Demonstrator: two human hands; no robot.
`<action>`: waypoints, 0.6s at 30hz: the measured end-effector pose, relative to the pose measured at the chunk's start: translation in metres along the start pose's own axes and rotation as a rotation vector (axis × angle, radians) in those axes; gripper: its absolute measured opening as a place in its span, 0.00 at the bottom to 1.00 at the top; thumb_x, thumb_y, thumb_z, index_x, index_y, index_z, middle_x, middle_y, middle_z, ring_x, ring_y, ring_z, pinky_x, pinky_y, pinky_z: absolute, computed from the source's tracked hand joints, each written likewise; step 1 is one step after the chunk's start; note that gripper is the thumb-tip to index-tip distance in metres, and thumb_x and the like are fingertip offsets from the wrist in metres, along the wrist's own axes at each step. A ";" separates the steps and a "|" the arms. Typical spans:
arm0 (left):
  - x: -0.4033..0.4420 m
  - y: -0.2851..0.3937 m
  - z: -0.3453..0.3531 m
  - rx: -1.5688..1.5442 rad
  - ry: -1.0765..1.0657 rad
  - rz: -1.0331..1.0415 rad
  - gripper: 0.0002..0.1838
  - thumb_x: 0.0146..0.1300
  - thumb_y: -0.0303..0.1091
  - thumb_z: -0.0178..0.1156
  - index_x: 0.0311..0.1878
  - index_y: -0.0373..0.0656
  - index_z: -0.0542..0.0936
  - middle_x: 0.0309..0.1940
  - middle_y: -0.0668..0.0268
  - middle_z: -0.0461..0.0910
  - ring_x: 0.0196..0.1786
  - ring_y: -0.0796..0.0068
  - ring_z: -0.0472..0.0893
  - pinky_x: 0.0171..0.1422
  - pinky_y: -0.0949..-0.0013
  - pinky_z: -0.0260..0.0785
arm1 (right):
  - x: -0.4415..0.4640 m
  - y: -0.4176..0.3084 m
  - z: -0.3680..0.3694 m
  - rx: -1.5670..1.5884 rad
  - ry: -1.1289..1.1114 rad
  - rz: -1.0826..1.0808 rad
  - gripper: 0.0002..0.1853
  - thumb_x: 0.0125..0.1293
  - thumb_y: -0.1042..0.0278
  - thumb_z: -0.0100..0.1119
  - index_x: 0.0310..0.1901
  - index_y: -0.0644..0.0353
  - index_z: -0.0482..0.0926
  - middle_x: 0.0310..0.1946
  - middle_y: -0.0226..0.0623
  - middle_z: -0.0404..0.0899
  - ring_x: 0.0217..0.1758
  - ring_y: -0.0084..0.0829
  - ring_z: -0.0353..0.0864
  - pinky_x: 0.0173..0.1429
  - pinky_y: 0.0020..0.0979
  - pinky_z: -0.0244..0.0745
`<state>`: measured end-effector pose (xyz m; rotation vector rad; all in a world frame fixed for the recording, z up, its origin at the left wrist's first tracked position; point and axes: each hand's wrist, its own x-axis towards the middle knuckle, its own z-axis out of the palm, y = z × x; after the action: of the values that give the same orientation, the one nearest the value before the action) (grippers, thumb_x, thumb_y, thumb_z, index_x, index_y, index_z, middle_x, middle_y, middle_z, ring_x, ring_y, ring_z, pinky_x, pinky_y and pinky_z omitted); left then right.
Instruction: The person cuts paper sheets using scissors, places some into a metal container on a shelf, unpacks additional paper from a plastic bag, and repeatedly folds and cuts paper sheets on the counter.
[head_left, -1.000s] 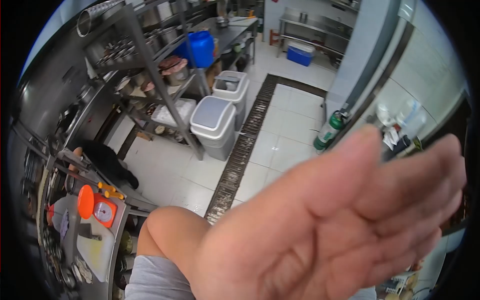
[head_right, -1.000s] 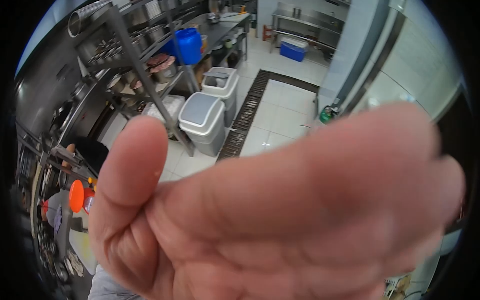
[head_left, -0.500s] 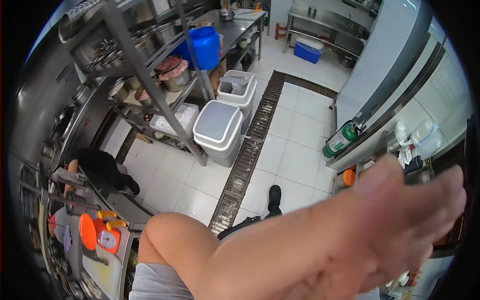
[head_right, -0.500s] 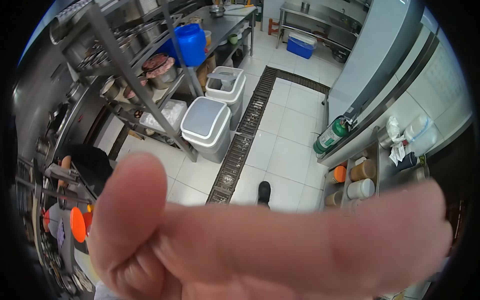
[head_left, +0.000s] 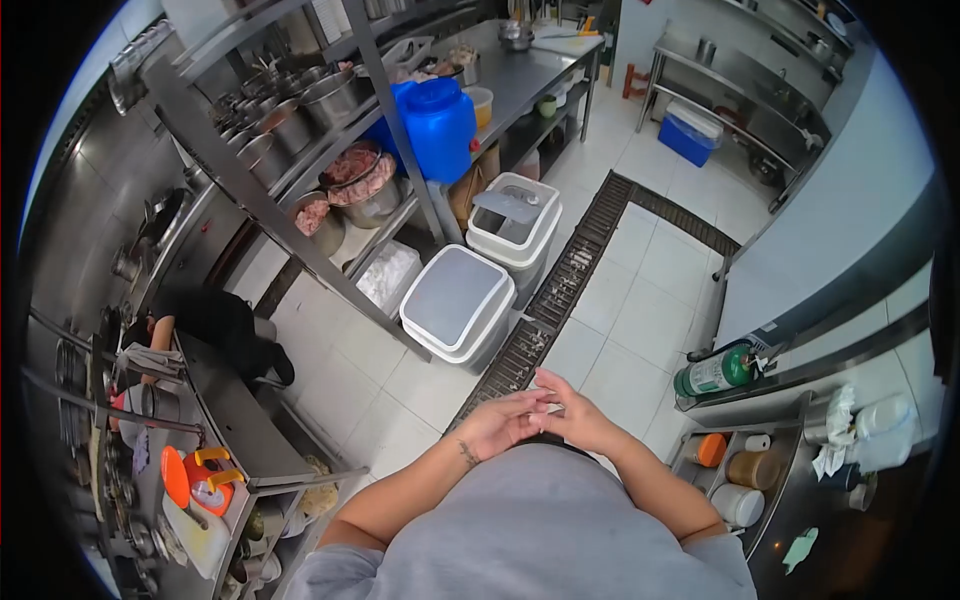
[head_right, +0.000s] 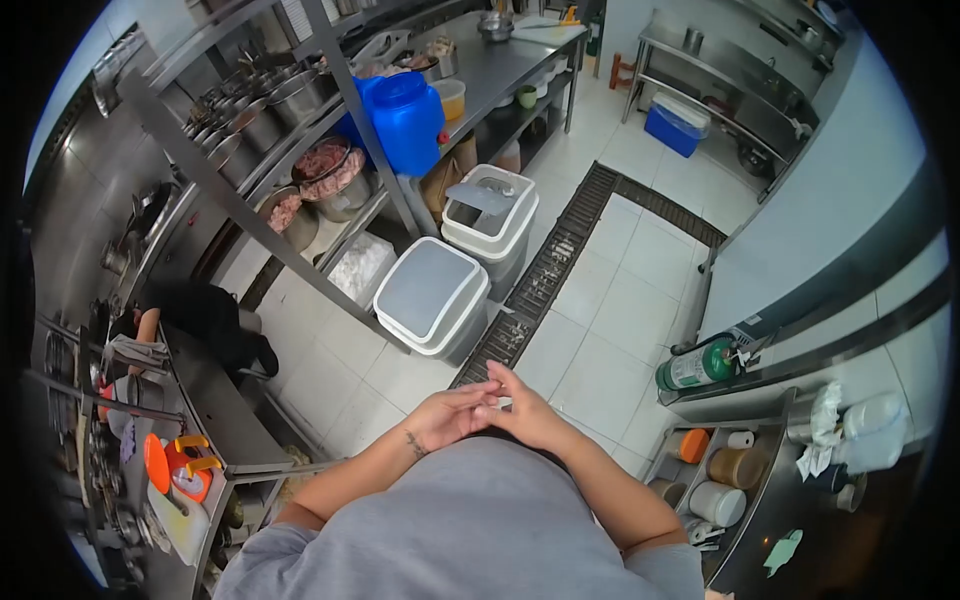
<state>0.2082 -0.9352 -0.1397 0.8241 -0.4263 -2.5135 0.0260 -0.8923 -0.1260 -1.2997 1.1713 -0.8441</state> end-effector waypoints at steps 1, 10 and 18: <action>0.010 0.008 -0.014 -0.003 0.081 0.011 0.13 0.70 0.34 0.54 0.54 0.41 0.74 0.45 0.63 0.78 0.45 0.74 0.79 0.50 0.70 0.74 | 0.020 0.002 -0.013 0.070 -0.008 0.093 0.36 0.65 0.57 0.62 0.69 0.63 0.58 0.62 0.48 0.68 0.59 0.36 0.73 0.61 0.36 0.71; 0.203 0.157 -0.222 -0.206 0.574 0.045 0.08 0.67 0.26 0.52 0.47 0.37 0.74 0.33 0.60 0.78 0.31 0.68 0.79 0.35 0.68 0.77 | 0.124 0.121 -0.103 0.306 0.399 0.590 0.21 0.64 0.66 0.59 0.57 0.63 0.73 0.45 0.36 0.78 0.45 0.27 0.77 0.47 0.28 0.73; 0.397 0.279 -0.239 -0.155 0.532 -0.011 0.54 0.59 0.77 0.38 0.76 0.54 0.29 0.77 0.54 0.26 0.78 0.52 0.29 0.76 0.38 0.34 | 0.054 0.175 -0.102 0.175 0.943 0.990 0.21 0.59 0.68 0.58 0.55 0.63 0.73 0.36 0.34 0.79 0.38 0.27 0.80 0.39 0.30 0.75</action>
<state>0.1628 -1.4093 -0.3959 1.3712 -0.0465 -2.1799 -0.0835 -0.9477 -0.2956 0.0068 2.1305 -0.7484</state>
